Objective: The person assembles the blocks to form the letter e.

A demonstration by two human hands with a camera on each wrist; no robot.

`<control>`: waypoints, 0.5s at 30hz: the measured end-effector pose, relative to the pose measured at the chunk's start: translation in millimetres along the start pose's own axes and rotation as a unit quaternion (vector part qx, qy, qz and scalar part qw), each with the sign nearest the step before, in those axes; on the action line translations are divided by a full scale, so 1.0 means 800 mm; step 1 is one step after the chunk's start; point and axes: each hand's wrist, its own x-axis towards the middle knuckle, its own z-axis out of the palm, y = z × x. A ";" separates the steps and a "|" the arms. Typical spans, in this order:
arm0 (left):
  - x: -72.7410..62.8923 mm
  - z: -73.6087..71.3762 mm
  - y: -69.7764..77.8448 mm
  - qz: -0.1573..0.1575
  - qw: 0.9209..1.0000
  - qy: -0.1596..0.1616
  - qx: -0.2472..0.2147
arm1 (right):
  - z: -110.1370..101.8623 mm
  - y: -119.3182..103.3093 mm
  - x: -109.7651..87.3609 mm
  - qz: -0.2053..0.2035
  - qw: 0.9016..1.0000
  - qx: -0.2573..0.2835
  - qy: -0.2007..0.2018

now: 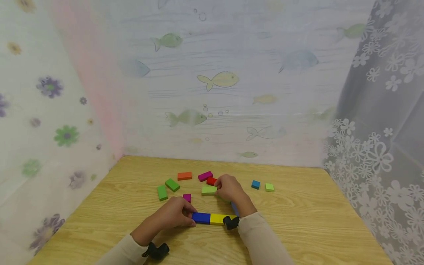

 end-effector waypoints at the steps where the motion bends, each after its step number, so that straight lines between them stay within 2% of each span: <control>1: 0.000 -0.001 0.000 0.001 1.000 0.000 0.000 | 0.000 -0.001 0.000 0.001 1.000 -0.002 -0.001; 15: 0.000 0.000 -0.001 0.004 1.000 0.001 0.007 | -0.003 0.000 -0.002 -0.001 1.000 -0.010 -0.004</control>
